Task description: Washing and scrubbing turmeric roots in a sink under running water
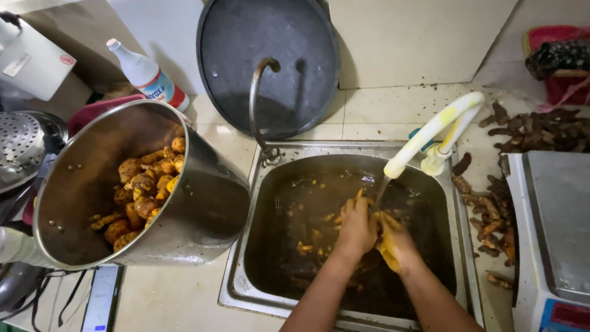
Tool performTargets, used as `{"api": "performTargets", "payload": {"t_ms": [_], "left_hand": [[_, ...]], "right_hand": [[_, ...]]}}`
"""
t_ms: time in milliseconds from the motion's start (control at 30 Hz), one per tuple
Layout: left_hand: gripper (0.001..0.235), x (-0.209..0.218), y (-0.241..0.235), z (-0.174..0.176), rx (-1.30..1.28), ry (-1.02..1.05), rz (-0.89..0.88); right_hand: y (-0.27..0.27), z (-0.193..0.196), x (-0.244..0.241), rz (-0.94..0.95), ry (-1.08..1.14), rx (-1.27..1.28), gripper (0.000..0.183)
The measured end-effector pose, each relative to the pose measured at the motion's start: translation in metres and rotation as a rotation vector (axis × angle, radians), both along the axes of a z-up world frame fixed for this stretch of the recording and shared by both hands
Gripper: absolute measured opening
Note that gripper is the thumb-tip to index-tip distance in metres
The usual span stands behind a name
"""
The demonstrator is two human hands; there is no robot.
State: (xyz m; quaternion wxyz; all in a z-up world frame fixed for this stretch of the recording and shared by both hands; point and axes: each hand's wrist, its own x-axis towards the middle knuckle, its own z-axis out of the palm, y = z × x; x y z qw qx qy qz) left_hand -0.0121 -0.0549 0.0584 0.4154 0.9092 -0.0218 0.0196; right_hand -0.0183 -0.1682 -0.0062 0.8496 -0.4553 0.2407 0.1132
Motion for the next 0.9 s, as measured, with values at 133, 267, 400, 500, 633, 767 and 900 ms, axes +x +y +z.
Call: {"api": "performTargets", "payload": {"t_ms": [133,267,400,500,633,767,900], "left_hand": [[0.044,0.01,-0.001,-0.006,0.113,0.04,0.071],[0.038,0.004,-0.011,-0.012,0.131,-0.14,0.027],[0.037,-0.01,-0.02,0.009,0.148,0.01,-0.136],[0.02,0.018,-0.009,-0.012,0.137,-0.216,-0.034],[0.041,0.007,-0.002,0.025,0.107,0.065,0.04],[0.025,0.006,0.014,0.001,0.249,0.078,-0.178],[0.044,0.028,0.097,-0.107,0.515,0.324,0.127]], "right_hand": [[0.0,0.009,-0.003,0.048,0.079,-0.113,0.031],[-0.003,0.0,-0.002,-0.102,0.068,-0.028,0.023],[-0.005,0.024,-0.001,-0.201,0.087,-0.09,0.029],[0.001,-0.01,0.002,-0.136,-0.023,-0.095,0.013],[0.004,-0.014,0.001,-0.142,-0.027,-0.147,0.016],[-0.012,0.01,0.01,-0.162,-0.222,0.237,0.03],[-0.009,0.032,0.004,0.012,-0.028,0.544,0.041]]}}
